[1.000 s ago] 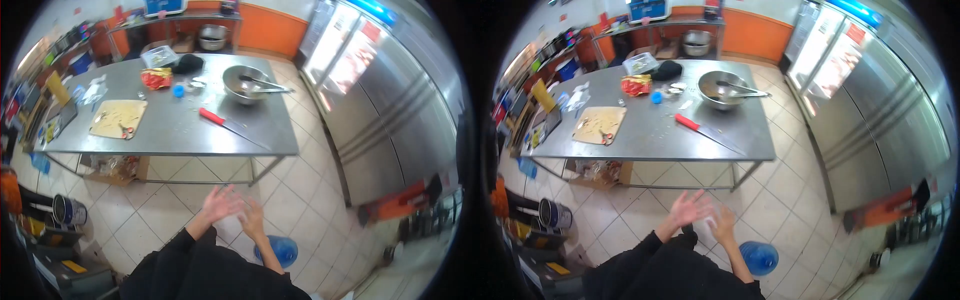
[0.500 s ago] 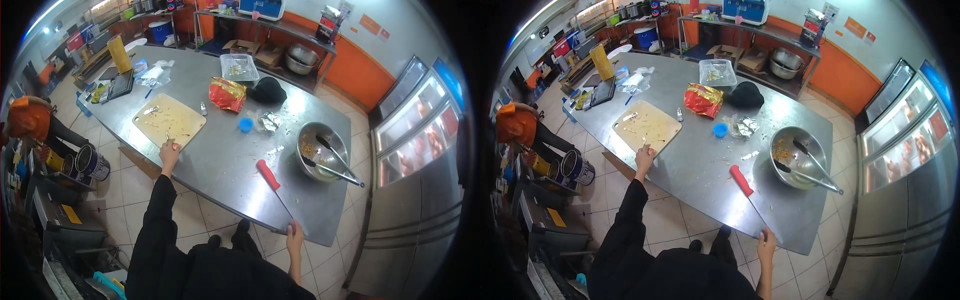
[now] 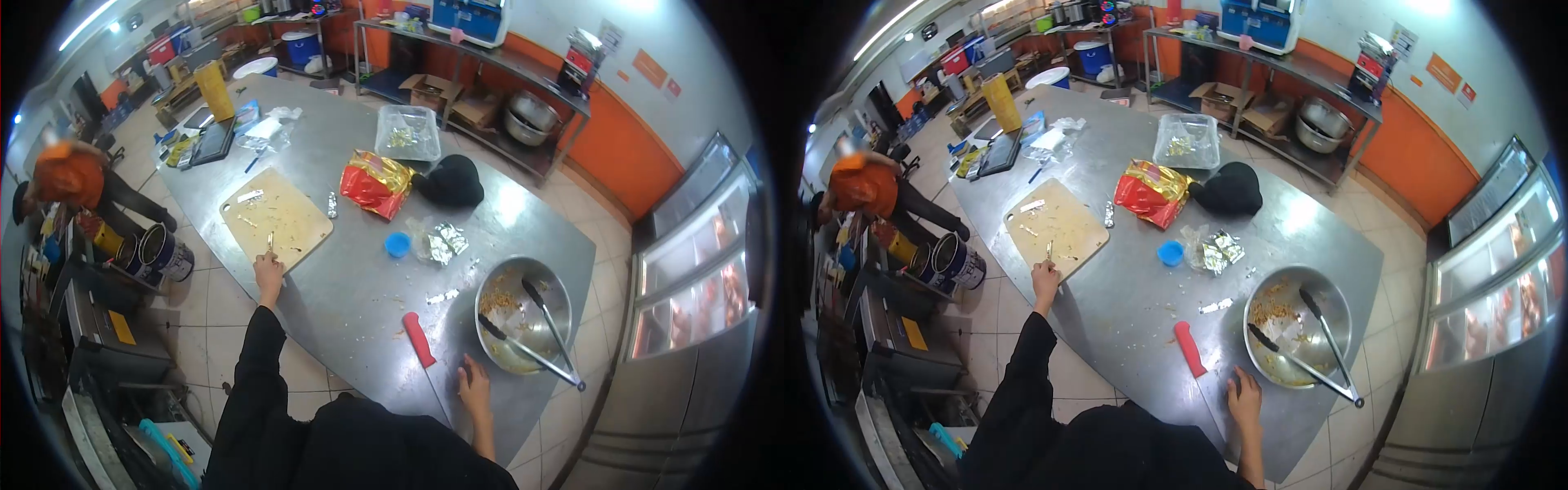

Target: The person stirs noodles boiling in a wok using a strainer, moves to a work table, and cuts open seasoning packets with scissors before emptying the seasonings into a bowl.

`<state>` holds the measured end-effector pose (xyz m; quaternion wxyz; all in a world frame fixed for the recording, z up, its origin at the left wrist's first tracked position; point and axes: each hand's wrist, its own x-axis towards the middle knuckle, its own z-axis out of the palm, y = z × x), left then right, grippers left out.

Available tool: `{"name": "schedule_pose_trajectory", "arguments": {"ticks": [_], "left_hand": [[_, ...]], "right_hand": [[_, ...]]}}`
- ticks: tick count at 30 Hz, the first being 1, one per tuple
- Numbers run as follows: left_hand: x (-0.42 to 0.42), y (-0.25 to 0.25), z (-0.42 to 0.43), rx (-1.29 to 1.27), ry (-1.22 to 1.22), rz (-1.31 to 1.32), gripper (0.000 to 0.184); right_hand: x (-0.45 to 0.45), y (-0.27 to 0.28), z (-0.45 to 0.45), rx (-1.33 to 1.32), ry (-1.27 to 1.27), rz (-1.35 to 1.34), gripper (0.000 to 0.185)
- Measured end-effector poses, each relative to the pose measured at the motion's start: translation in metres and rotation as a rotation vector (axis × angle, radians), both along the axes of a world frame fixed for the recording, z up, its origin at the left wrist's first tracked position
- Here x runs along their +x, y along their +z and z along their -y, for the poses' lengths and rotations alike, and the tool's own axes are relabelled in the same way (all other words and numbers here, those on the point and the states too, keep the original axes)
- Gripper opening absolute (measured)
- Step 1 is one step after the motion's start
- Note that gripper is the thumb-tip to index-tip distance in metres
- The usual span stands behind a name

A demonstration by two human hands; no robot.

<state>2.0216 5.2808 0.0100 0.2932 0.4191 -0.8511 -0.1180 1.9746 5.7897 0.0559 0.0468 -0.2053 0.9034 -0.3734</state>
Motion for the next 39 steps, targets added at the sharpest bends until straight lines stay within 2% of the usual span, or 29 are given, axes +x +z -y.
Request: {"name": "schedule_pose_trajectory", "arguments": {"ticks": [2,4,6,7,9,10,12,14,16,18,21,23,24,26,28,30,32,33,35,36,37,38,39], "left_hand": [[-0.001,0.0,0.006,0.087,-0.007,-0.049,0.018],[0.0,0.003,0.008,0.07,-0.005,-0.069,0.023],[-0.006,0.011,0.006,0.161,0.004,-0.287,0.024],[-0.01,0.016,0.004,0.158,0.022,-0.293,0.024],[-0.013,0.038,-0.009,0.45,0.065,-0.426,0.024],[-0.014,0.043,-0.015,0.452,0.077,-0.43,0.024],[-0.016,0.045,-0.024,0.507,-0.208,-0.52,0.025],[-0.018,0.043,-0.039,0.304,-0.414,-0.382,0.023],[-0.017,0.046,-0.062,0.607,-0.505,-0.401,0.021],[-0.019,0.017,-0.065,0.336,-0.714,-0.319,0.019],[-0.012,0.028,-0.062,0.425,-0.876,-0.217,0.017],[-0.006,0.032,-0.049,0.255,-0.997,-0.224,0.019],[0.002,0.037,-0.035,0.268,-1.001,-0.224,0.019],[0.022,0.052,-0.011,0.218,-1.194,-0.224,0.026],[0.046,0.035,0.021,0.336,-1.12,-0.178,0.028],[0.071,0.029,0.054,0.442,-1.052,-0.128,0.03],[0.084,0.031,0.085,0.27,-0.721,-0.325,0.031],[0.09,0.027,0.098,0.277,-0.703,-0.331,0.031],[0.099,0.022,0.119,0.237,-0.509,-0.29,0.053],[0.102,0.021,0.125,0.243,-0.48,-0.298,0.053],[0.104,0.025,0.129,0.198,-0.415,-0.225,0.069],[0.106,0.028,0.132,0.155,-0.345,-0.153,0.085],[0.107,0.025,0.134,0.16,-0.303,-0.16,0.085]], "right_hand": [[-0.011,-0.001,0.009,-0.03,0.037,0.006,0.03],[-0.017,-0.003,0.021,-0.021,0.077,-0.025,0.03],[-0.02,-0.003,0.032,-0.032,0.103,-0.028,0.03],[-0.021,-0.003,0.035,-0.037,0.103,-0.027,0.03],[-0.021,-0.003,0.042,-0.025,0.119,-0.024,0.03],[-0.02,-0.002,0.046,-0.016,0.116,-0.016,0.03],[-0.014,0.01,0.058,-0.001,0.105,0.024,0.03],[-0.009,0.011,0.071,0.013,0.073,0.061,0.03],[-0.006,0.002,0.085,0.013,0.066,-0.055,0.03],[0.001,0.011,0.112,0.031,0.032,-0.05,0.03],[0.005,0.008,0.157,0.008,0.003,-0.089,0.03],[0.01,0.005,0.191,-0.023,0.0,-0.126,0.03],[0.012,0.007,0.212,-0.01,-0.029,-0.097,0.03],[0.015,0.008,0.251,0.024,-0.04,-0.054,0.03],[0.014,0.01,0.294,-0.083,0.0,-0.107,0.032],[0.015,0.017,0.334,-0.063,0.035,-0.164,0.027],[0.01,0.012,0.361,-0.097,0.143,-0.253,0.022],[0.009,0.006,0.369,-0.086,0.147,-0.219,0.018],[0.008,0.009,0.393,-0.083,0.176,-0.268,0.019],[0.009,0.011,0.404,-0.091,0.185,-0.317,0.02],[0.01,0.008,0.41,-0.066,0.194,-0.256,0.038],[0.014,0.011,0.418,-0.061,0.232,-0.257,0.038],[0.019,0.016,0.427,-0.055,0.228,-0.218,0.053]]}}
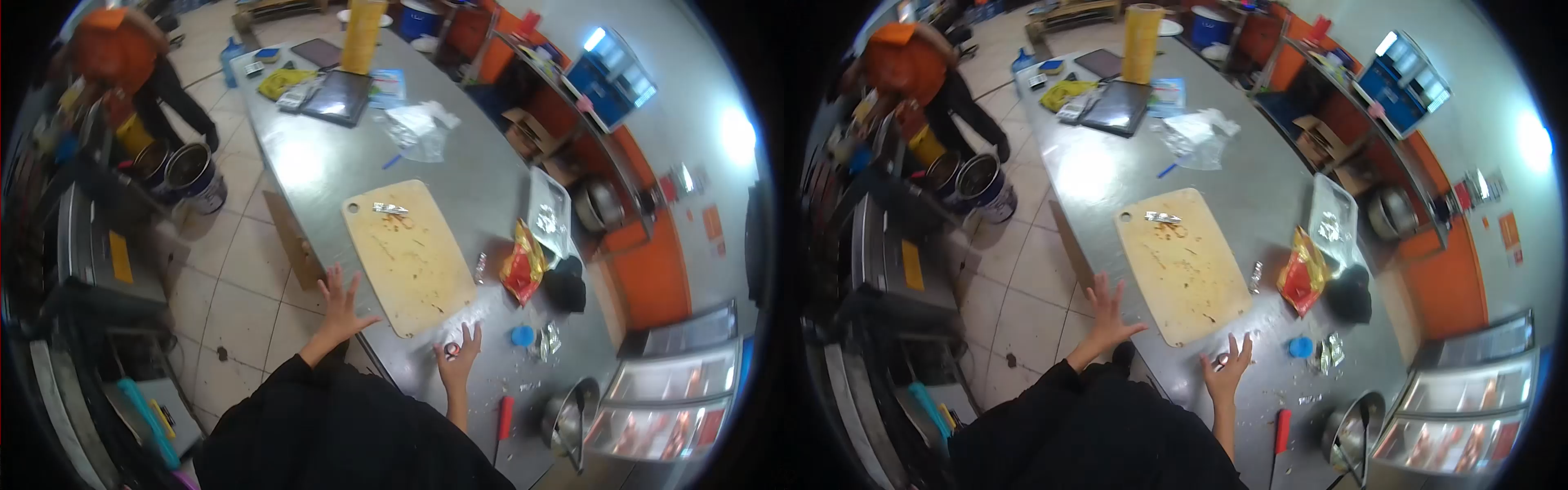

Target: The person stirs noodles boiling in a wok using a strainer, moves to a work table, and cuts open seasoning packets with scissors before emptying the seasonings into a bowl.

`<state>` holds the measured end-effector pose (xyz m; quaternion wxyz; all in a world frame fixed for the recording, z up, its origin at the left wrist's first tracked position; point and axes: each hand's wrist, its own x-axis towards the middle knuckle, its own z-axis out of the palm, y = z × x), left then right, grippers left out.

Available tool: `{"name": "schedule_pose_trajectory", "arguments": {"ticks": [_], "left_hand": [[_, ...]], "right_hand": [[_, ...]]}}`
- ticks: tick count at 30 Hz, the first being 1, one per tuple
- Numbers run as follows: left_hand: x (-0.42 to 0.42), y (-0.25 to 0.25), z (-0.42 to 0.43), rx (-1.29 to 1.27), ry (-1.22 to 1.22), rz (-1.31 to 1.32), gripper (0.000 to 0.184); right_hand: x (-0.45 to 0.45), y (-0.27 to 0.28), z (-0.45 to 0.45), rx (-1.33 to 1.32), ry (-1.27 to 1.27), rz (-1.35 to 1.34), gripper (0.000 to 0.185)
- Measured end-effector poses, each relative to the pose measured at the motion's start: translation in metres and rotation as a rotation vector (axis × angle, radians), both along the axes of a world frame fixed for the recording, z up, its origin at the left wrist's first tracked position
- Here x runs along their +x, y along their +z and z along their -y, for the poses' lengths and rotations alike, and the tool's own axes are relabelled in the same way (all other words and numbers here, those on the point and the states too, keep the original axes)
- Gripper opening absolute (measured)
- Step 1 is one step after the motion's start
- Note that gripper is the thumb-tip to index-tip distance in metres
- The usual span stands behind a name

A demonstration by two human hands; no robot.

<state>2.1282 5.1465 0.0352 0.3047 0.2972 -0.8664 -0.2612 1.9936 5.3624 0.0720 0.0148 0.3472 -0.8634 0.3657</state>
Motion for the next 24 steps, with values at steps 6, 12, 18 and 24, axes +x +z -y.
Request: {"name": "schedule_pose_trajectory", "arguments": {"ticks": [6,12,18,24], "left_hand": [[0.01,-0.023,-0.009,0.02,-0.079,0.057,0.096],[0.053,-0.038,-0.054,0.088,0.043,0.09,0.09],[0.129,-0.101,-0.146,0.268,0.255,0.351,0.073],[0.25,-0.215,-0.31,0.949,0.139,0.48,0.038]], "right_hand": [[0.017,-0.016,0.009,0.116,0.13,0.102,0.09],[0.014,-0.052,-0.016,0.263,0.278,-0.179,0.09],[0.012,-0.054,-0.041,0.301,0.393,-0.327,0.083],[0.052,-0.065,-0.055,0.163,0.642,-0.408,0.07]]}}
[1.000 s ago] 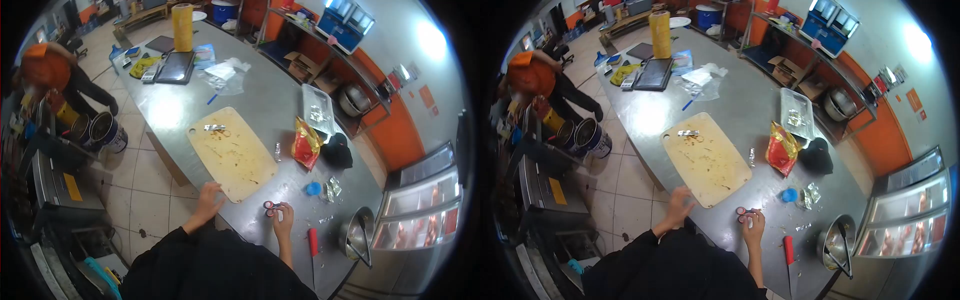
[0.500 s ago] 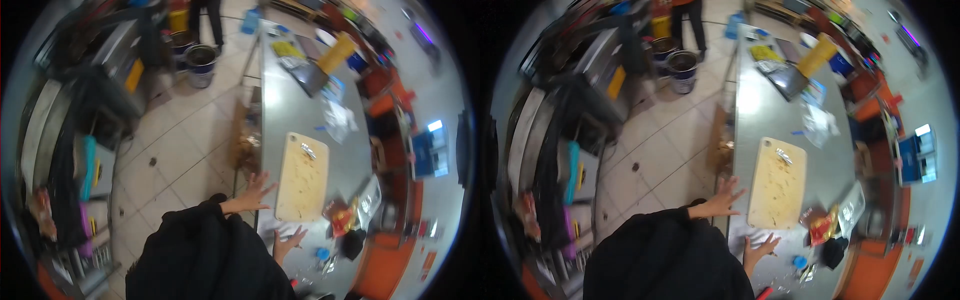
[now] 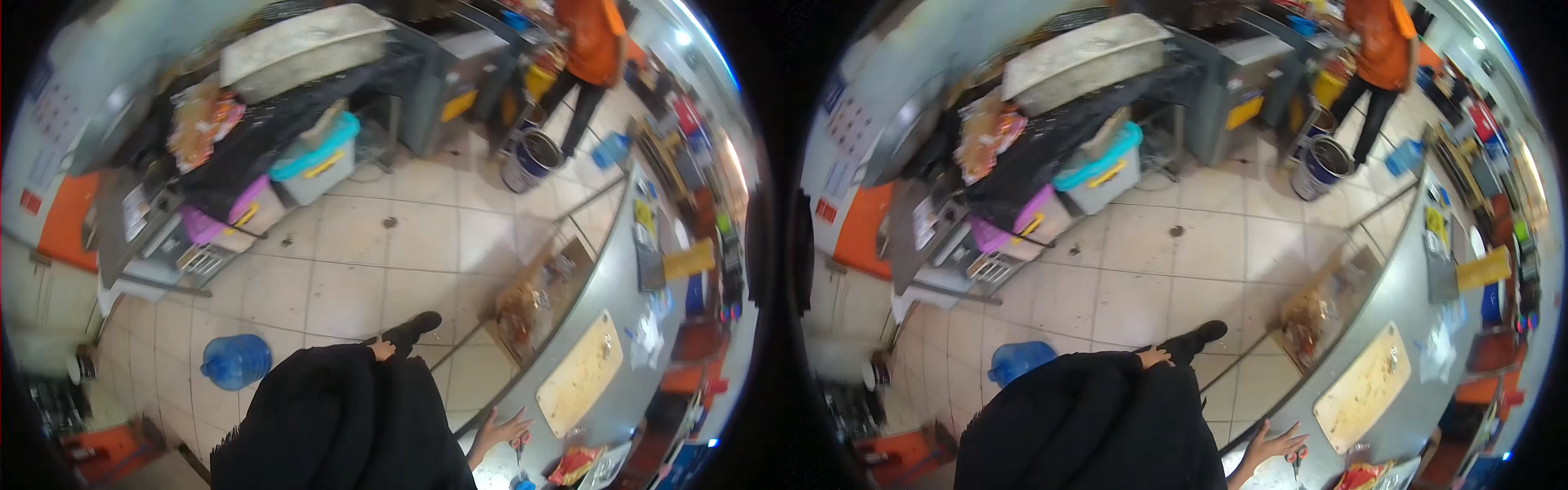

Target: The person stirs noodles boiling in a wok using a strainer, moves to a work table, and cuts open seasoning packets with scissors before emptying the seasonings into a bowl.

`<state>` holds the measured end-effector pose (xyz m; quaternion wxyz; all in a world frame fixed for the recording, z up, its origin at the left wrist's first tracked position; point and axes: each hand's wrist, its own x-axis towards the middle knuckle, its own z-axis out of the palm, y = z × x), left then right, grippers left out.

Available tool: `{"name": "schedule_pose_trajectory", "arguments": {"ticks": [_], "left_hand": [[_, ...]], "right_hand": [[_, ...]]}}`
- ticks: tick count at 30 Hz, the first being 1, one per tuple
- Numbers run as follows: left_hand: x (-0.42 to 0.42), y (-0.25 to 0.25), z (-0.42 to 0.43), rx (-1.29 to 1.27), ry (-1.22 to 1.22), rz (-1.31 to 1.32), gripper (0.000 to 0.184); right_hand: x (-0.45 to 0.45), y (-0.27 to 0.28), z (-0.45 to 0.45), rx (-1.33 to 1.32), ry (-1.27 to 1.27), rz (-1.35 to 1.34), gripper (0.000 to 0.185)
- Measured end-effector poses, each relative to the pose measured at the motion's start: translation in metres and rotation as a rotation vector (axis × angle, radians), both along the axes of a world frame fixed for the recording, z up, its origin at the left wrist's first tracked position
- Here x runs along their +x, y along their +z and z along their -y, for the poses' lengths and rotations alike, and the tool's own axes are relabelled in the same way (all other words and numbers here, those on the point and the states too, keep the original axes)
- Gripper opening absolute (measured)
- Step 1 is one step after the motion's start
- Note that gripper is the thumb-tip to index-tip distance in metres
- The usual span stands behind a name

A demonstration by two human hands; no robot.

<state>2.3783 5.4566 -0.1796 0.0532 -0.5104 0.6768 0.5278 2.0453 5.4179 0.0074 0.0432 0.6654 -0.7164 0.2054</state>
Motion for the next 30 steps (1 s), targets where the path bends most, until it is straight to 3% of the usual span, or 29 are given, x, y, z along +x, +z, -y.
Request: {"name": "schedule_pose_trajectory", "arguments": {"ticks": [1,3,5,7,9,11,15,16,19,21,24,26,27,29,30], "left_hand": [[0.013,0.017,-0.013,0.001,0.044,0.014,0.038],[0.035,0.064,-0.033,0.195,0.179,0.284,0.043],[0.067,0.055,-0.065,0.164,0.298,0.288,0.049],[0.099,0.052,-0.096,0.104,0.55,0.348,0.043],[0.144,0.056,-0.125,0.055,0.81,0.21,0.034],[0.194,0.058,-0.154,-0.231,1.232,0.128,0.029],[0.341,0.082,-0.209,-0.622,1.821,0.622,0.021],[0.382,0.111,-0.229,-0.875,2.025,0.546,0.018],[0.5,0.174,-0.293,-1.214,2.218,0.688,0.018],[0.567,0.196,-0.323,-1.378,2.293,0.987,0.029],[0.644,0.204,-0.351,-1.289,2.391,1.045,0.043],[0.675,0.194,-0.36,-0.748,2.397,1.125,0.052],[0.686,0.184,-0.366,-0.744,2.416,1.135,0.052],[0.7,0.17,-0.378,-0.446,2.308,0.624,0.053],[0.695,0.172,-0.382,-0.616,2.244,0.59,0.05]], "right_hand": [[0.015,0.001,0.0,0.001,0.044,0.014,0.07],[0.049,0.01,0.0,0.023,0.165,0.067,0.068],[0.081,0.011,0.003,0.047,0.263,0.055,0.067],[0.124,0.02,0.003,0.126,0.397,0.03,0.067],[0.161,0.021,0.004,0.151,0.474,-0.003,0.066],[0.203,0.022,0.01,0.101,0.602,0.014,0.065],[0.298,0.011,0.019,0.121,0.687,0.006,0.062],[0.328,0.005,0.02,0.109,0.731,0.036,0.061],[0.447,0.003,0.009,0.253,0.854,0.037,0.062],[0.535,0.028,-0.013,0.275,1.158,0.104,0.061],[0.64,0.043,-0.04,0.174,1.436,0.071,0.059],[0.695,0.053,-0.061,0.251,1.621,0.16,0.056],[0.721,0.061,-0.074,0.25,1.689,0.157,0.054],[0.766,0.066,-0.092,0.262,1.873,0.199,0.054],[0.785,0.07,-0.101,0.266,1.898,0.205,0.054]]}}
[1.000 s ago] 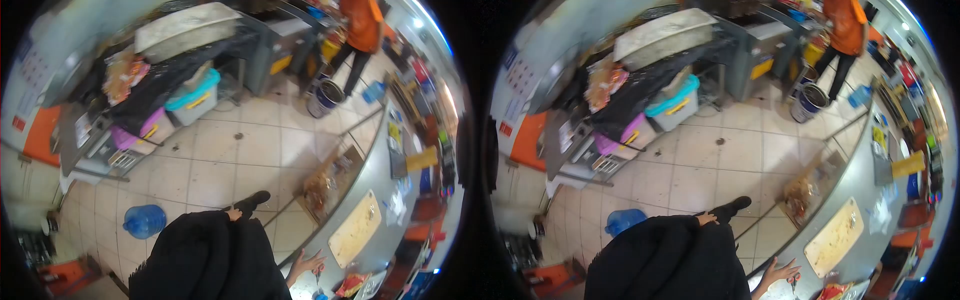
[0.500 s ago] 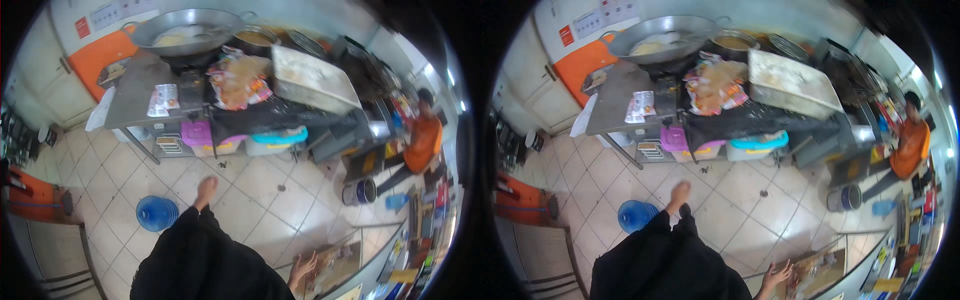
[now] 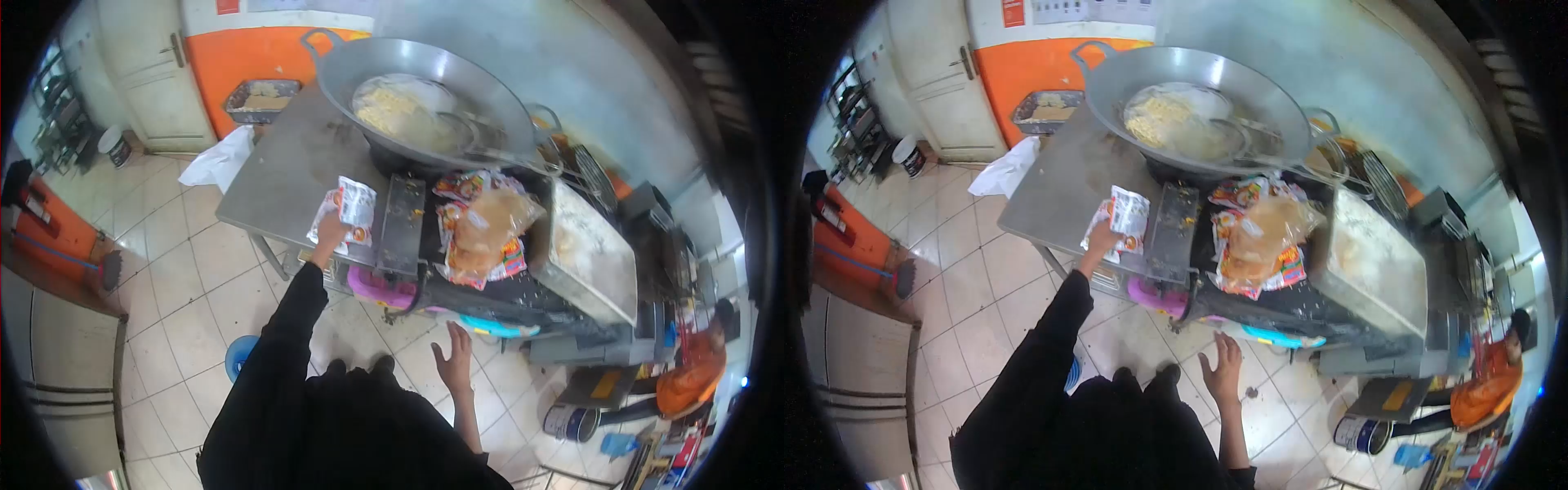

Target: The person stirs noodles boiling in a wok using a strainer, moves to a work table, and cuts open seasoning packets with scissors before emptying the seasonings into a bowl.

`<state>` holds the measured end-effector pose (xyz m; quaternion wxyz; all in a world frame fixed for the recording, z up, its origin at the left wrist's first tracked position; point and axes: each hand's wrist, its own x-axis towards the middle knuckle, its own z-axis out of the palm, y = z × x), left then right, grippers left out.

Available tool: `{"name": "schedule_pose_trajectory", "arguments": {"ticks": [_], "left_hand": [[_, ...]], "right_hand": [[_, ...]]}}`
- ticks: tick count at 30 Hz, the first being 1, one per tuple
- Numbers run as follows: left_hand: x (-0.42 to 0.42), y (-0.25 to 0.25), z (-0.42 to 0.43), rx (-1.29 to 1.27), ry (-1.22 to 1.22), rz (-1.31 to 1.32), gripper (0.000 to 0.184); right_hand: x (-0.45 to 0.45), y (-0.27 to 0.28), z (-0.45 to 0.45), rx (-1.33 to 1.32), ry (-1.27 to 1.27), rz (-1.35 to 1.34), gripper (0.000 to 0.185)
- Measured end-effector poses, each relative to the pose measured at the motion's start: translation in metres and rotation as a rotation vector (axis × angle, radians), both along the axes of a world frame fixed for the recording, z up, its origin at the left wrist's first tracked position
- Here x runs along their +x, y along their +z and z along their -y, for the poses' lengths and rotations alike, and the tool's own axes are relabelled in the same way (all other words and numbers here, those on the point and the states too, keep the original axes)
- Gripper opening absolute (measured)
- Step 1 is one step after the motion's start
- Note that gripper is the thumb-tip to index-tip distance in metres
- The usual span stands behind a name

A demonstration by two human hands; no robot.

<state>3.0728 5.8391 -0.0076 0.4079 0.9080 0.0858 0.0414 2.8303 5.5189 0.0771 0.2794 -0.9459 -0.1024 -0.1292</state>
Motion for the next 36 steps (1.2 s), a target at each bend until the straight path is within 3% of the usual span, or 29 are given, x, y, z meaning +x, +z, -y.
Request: {"name": "schedule_pose_trajectory", "arguments": {"ticks": [1,3,4,6,10,13,15,17,19,23,25,28,31,34,36], "left_hand": [[-0.01,0.001,-0.001,-0.047,-0.076,0.112,0.047],[-0.019,-0.005,0.0,0.1,-0.058,0.358,0.039],[-0.025,0.001,0.0,0.118,-0.039,0.357,0.039],[-0.047,0.032,0.004,-0.14,0.008,0.304,0.031],[-0.084,0.089,0.014,-0.049,0.112,0.189,0.026],[-0.105,0.114,0.026,-0.058,0.162,0.313,0.025],[-0.112,0.122,0.032,-0.004,0.156,0.483,0.027],[-0.121,0.127,0.038,0.009,0.213,0.459,0.03],[-0.129,0.119,0.043,-0.173,0.331,0.586,0.032],[-0.148,0.121,0.056,-0.236,0.4,0.627,0.037],[-0.155,0.125,0.058,-0.213,0.383,0.635,0.036],[-0.164,0.122,0.059,-0.17,0.38,0.625,0.032],[-0.168,0.116,0.062,-0.124,0.309,0.608,0.031],[-0.167,0.115,0.07,-0.211,0.372,0.575,0.033],[-0.165,0.111,0.075,-0.278,0.402,0.553,0.036]], "right_hand": [[0.019,0.006,-0.01,0.021,0.09,0.0,0.053],[0.06,0.015,-0.025,0.056,0.203,0.007,0.052],[0.081,0.02,-0.032,0.076,0.293,0.013,0.051],[0.122,0.033,-0.044,0.102,0.453,0.073,0.046],[0.198,0.071,-0.074,0.191,0.598,0.159,0.044],[0.22,0.108,-0.098,0.268,0.698,0.184,0.04],[0.225,0.125,-0.107,0.167,0.858,0.215,0.038],[0.225,0.126,-0.111,0.205,0.943,0.207,0.032],[0.225,0.124,-0.113,0.154,1.034,0.309,0.023],[0.217,0.138,-0.123,0.105,1.093,0.267,0.016],[0.209,0.146,-0.129,0.029,0.99,0.253,0.011],[0.207,0.132,-0.134,-0.063,0.977,0.345,0.018],[0.204,0.133,-0.133,-0.079,0.993,0.406,0.016],[0.2,0.124,-0.129,0.069,0.93,0.402,0.02],[0.201,0.124,-0.12,0.029,0.922,0.367,0.019]]}}
